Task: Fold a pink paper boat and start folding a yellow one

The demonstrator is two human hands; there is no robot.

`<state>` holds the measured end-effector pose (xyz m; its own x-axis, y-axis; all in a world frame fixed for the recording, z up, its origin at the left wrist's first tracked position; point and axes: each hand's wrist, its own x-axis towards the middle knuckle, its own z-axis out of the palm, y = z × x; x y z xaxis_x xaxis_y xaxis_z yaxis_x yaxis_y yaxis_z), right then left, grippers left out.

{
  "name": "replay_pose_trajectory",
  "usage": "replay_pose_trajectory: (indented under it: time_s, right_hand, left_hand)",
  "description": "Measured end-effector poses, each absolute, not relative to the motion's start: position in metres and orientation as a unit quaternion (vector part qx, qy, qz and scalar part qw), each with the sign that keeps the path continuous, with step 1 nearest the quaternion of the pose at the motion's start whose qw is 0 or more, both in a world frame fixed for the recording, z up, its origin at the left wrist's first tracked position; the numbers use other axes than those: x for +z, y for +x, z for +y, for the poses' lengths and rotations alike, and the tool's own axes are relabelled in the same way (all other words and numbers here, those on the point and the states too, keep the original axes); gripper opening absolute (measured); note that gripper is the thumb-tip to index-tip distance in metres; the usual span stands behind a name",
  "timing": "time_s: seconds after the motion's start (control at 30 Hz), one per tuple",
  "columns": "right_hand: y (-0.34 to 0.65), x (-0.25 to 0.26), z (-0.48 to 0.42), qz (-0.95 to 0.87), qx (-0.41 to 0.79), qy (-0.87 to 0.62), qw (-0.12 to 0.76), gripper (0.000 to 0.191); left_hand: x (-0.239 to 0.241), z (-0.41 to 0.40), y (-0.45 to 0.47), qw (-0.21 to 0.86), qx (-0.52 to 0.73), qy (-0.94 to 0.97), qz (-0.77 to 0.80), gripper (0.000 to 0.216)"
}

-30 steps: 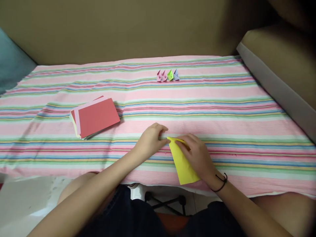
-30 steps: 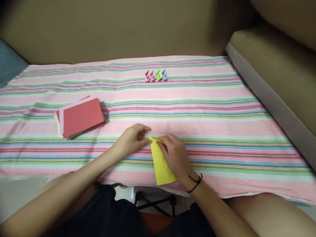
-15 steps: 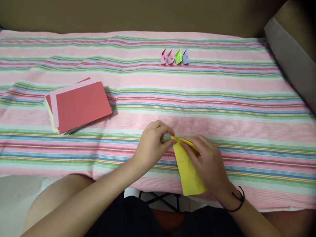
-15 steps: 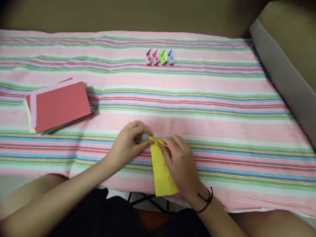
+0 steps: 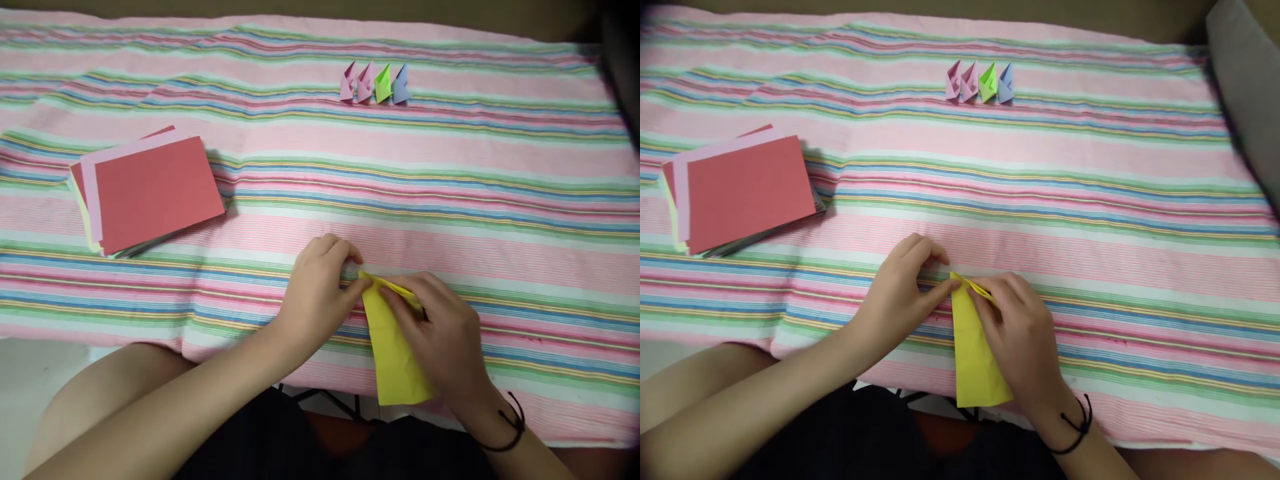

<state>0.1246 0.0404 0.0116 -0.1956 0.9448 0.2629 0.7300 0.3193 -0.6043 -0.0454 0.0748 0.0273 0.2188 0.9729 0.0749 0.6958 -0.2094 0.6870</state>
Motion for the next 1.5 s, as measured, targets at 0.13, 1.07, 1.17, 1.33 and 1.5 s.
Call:
replay_pose_trajectory:
  time_s: [0.13,1.07,1.17,1.33,1.5]
  right_hand:
    - [0.123,0.013,0.041,-0.749,0.174,-0.561,0.308,0.008]
    - [0.117,0.015,0.047,-0.725,0.131,-0.613,0.284,0.018]
    - [0.115,0.014,0.049,-0.723,0.111,-0.622,0.280,0.021]
    - [0.114,0.014,0.052,-0.716,0.077,-0.644,0.259,0.025]
    - [0.118,0.015,0.052,-0.707,0.075,-0.657,0.249,0.030]
  left_hand:
    - [0.034,0.055,-0.047,0.195,0.222,0.805,0.514,0.006]
    - [0.032,0.018,-0.036,-0.010,0.061,0.868,0.493,0.055]
    - [0.033,0.020,-0.036,-0.006,0.056,0.869,0.491,0.057]
    - [0.033,0.021,-0.035,-0.009,0.060,0.869,0.492,0.057]
    - [0.032,0.020,-0.036,-0.012,0.063,0.868,0.493,0.054]
